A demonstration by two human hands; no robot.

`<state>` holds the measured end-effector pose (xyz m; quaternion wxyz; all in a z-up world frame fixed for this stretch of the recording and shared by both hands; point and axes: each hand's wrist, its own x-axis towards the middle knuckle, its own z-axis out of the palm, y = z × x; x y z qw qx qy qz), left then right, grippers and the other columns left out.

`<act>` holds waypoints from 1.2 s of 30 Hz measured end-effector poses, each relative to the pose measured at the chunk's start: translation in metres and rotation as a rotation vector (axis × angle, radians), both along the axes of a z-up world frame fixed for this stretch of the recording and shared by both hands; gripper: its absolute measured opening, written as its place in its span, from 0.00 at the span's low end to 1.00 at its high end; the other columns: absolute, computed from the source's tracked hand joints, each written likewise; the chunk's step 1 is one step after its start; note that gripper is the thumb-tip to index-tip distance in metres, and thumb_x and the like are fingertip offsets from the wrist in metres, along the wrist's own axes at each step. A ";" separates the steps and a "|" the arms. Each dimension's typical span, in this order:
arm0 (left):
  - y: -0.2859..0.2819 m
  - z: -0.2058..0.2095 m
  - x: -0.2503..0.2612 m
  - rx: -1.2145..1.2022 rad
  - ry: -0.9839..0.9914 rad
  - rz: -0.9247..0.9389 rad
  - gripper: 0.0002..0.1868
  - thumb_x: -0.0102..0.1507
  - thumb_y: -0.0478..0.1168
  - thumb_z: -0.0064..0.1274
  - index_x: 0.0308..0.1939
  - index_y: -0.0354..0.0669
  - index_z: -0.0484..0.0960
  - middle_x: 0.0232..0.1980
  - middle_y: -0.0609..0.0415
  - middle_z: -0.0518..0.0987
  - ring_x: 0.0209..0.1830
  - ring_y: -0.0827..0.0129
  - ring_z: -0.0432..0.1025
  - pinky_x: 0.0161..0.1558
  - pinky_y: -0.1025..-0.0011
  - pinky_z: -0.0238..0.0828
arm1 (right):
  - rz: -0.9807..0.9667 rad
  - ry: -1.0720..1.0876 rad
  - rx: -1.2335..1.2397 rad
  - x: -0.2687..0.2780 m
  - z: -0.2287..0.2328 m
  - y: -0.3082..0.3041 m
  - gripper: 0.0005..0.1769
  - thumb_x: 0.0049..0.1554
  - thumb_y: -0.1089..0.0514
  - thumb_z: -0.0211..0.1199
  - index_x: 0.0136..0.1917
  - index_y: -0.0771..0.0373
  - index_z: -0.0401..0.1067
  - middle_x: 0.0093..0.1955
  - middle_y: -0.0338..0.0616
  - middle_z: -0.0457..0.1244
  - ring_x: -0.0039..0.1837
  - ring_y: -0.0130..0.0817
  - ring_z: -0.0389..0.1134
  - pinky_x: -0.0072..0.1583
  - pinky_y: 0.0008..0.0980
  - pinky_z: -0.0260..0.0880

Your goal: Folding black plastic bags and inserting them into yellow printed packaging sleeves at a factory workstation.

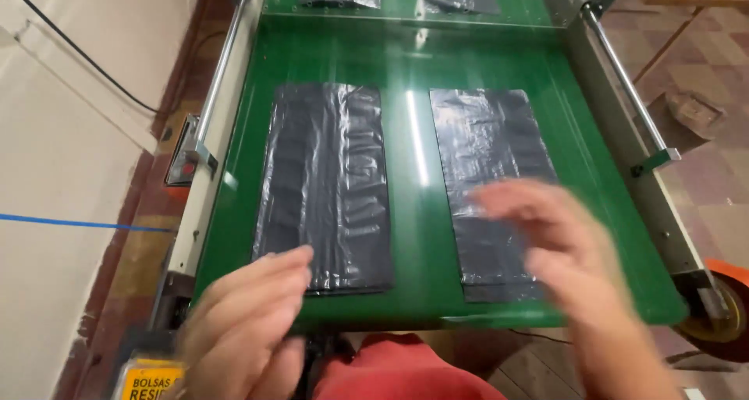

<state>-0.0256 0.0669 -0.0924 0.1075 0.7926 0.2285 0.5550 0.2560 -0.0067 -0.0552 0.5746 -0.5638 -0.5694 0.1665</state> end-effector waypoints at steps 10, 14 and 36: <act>0.067 -0.293 0.013 -0.472 0.872 0.205 0.37 0.60 0.59 0.54 0.68 0.49 0.65 0.78 0.54 0.57 0.80 0.56 0.44 0.67 0.37 0.49 | -0.082 0.697 -0.920 -0.015 -0.311 0.078 0.38 0.51 0.46 0.62 0.72 0.60 0.62 0.73 0.44 0.60 0.73 0.35 0.62 0.68 0.36 0.64; 0.065 -0.330 -0.006 -0.532 1.040 0.320 0.48 0.59 0.71 0.50 0.74 0.50 0.57 0.81 0.54 0.48 0.81 0.52 0.36 0.68 0.37 0.45 | -0.189 0.822 -1.009 -0.026 -0.302 0.093 0.41 0.52 0.42 0.59 0.74 0.61 0.57 0.73 0.45 0.58 0.73 0.42 0.62 0.61 0.38 0.67; 0.062 -0.330 -0.028 -0.235 0.988 0.385 0.49 0.51 0.72 0.58 0.69 0.52 0.66 0.76 0.55 0.61 0.76 0.53 0.52 0.62 0.51 0.63 | -0.260 0.623 -1.273 -0.054 -0.320 0.133 0.42 0.48 0.35 0.61 0.70 0.53 0.63 0.66 0.39 0.65 0.64 0.37 0.65 0.58 0.40 0.62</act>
